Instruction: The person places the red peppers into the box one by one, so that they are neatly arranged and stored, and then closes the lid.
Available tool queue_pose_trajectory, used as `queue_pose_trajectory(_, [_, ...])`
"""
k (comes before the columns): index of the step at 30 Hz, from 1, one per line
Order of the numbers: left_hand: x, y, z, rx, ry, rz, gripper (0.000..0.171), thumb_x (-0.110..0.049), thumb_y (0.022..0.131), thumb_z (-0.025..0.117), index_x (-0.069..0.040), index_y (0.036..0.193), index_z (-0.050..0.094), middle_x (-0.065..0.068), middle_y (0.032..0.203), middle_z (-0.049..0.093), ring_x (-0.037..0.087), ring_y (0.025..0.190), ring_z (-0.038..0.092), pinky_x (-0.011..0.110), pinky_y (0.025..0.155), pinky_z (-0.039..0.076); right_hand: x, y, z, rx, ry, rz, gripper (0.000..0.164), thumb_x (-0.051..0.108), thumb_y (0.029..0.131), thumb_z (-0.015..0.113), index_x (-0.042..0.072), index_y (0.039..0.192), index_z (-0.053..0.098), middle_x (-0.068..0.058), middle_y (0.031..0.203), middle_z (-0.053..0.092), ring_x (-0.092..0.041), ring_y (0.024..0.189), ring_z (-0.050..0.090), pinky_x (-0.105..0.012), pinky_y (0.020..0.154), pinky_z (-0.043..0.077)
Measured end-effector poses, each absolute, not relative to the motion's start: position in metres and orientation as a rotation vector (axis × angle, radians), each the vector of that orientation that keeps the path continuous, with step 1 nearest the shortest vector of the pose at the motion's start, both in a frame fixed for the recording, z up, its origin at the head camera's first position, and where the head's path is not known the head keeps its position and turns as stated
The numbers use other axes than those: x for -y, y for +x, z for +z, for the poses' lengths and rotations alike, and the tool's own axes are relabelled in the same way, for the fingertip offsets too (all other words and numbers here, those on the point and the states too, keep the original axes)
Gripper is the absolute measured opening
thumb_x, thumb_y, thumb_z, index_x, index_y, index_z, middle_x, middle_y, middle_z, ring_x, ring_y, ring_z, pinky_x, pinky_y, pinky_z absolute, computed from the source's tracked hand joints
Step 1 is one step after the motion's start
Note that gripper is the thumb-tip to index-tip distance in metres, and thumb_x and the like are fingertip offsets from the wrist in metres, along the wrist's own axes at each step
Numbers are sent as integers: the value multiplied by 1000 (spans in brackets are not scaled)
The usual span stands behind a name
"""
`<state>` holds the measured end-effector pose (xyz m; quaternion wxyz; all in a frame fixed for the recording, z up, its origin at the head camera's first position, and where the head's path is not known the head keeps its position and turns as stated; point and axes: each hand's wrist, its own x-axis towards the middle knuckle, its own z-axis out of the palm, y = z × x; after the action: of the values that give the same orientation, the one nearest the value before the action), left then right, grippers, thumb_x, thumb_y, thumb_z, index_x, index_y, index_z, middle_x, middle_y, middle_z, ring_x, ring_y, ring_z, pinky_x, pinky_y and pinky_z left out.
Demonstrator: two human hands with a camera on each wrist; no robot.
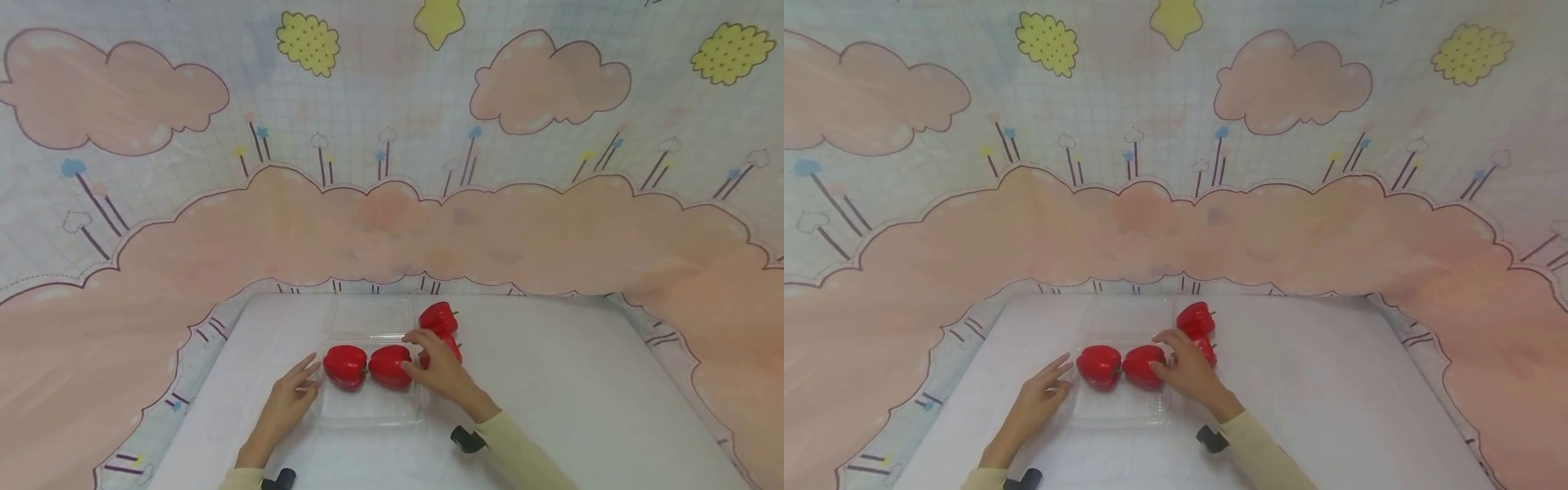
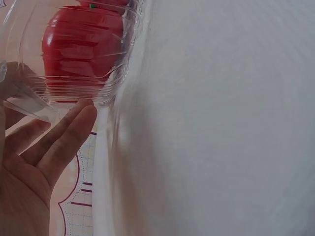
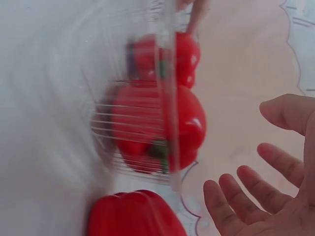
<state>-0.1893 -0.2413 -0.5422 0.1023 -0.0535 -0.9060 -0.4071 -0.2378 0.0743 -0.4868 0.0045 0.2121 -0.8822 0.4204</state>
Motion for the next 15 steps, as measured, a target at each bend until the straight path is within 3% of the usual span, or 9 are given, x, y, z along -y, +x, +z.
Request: queue_pose_trajectory(15, [238,-192,-540,2678,-154,-1159,46,-2,86,66,-5,132,62,12,148,51,26,98,72,30,79,62,-90,-232,-467,2678,665,1175,48,17,81,76,18,127,60,-1,132,57,-23,121,56,-47,93,58])
